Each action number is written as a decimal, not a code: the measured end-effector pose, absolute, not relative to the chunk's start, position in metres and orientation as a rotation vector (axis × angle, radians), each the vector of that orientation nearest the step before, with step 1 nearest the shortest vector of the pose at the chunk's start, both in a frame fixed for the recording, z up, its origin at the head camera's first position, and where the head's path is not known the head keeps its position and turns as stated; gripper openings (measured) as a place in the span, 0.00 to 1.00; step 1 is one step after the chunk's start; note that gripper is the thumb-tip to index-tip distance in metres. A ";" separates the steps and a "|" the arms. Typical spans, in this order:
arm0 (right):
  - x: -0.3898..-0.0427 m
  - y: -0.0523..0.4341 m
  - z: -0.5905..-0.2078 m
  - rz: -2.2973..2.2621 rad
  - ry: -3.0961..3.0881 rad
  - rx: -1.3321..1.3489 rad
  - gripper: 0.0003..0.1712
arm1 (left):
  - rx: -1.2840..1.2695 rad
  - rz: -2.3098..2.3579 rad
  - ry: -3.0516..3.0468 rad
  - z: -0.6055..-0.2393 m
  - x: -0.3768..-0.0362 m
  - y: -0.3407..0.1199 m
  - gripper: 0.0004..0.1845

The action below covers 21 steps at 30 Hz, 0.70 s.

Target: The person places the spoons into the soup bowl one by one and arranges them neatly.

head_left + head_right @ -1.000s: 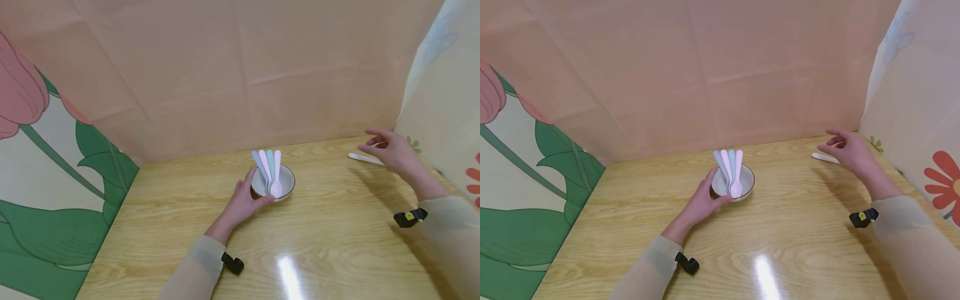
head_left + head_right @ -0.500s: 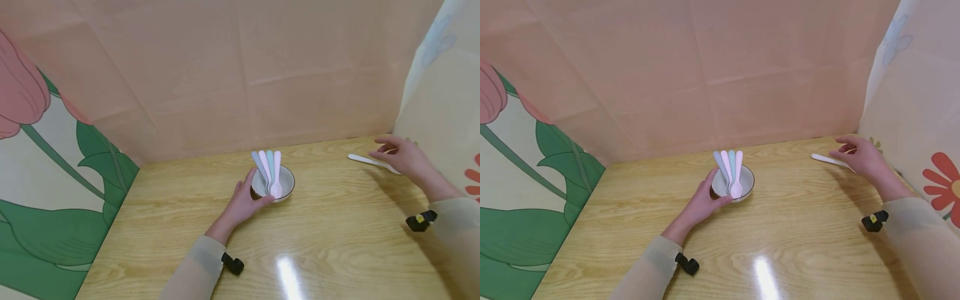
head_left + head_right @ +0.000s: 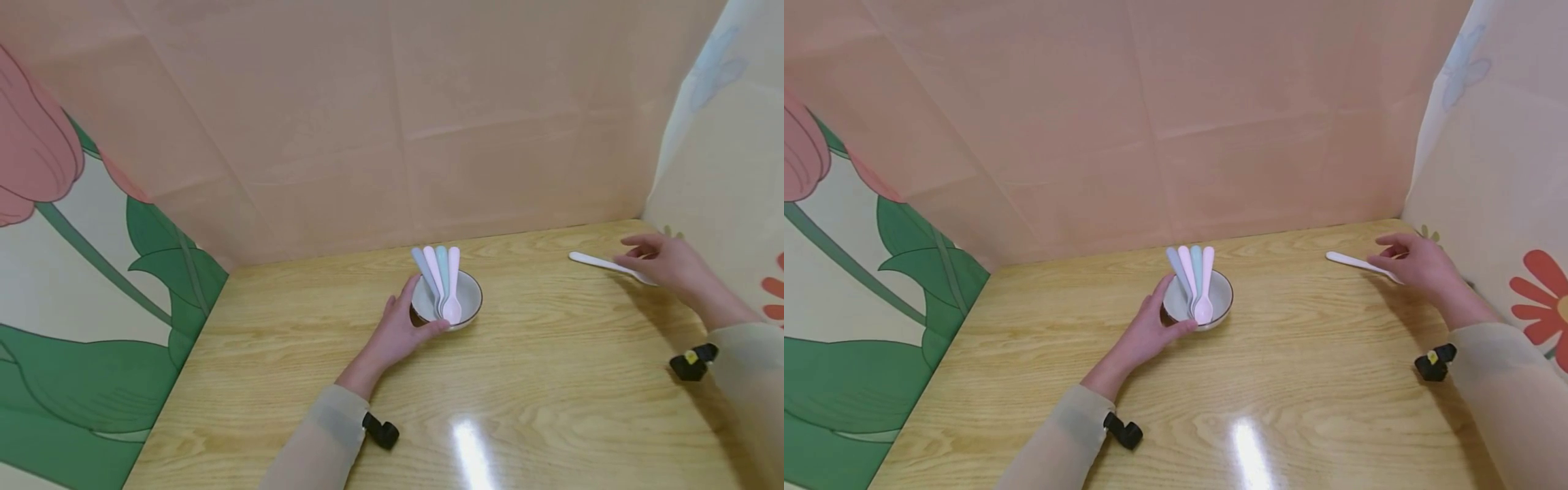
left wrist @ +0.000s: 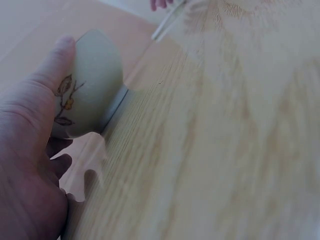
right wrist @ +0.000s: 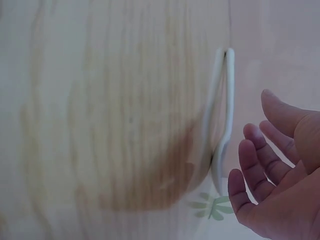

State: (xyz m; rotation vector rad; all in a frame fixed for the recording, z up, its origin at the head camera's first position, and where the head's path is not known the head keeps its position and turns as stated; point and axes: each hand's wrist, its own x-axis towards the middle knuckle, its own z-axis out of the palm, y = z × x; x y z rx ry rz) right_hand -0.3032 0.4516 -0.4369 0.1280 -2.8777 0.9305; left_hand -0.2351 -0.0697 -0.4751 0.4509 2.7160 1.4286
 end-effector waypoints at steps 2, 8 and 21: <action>-0.304 0.454 -0.438 0.928 -2.892 0.124 0.37 | 0.453 1.431 2.715 -0.475 -0.235 -0.070 0.58; -0.307 0.462 -0.445 0.896 -2.906 0.111 0.37 | 0.449 1.427 2.713 -0.475 -0.235 -0.070 0.58; -0.316 0.472 -0.456 0.855 -2.943 0.164 0.35 | 0.475 1.417 2.731 -0.476 -0.237 -0.069 0.57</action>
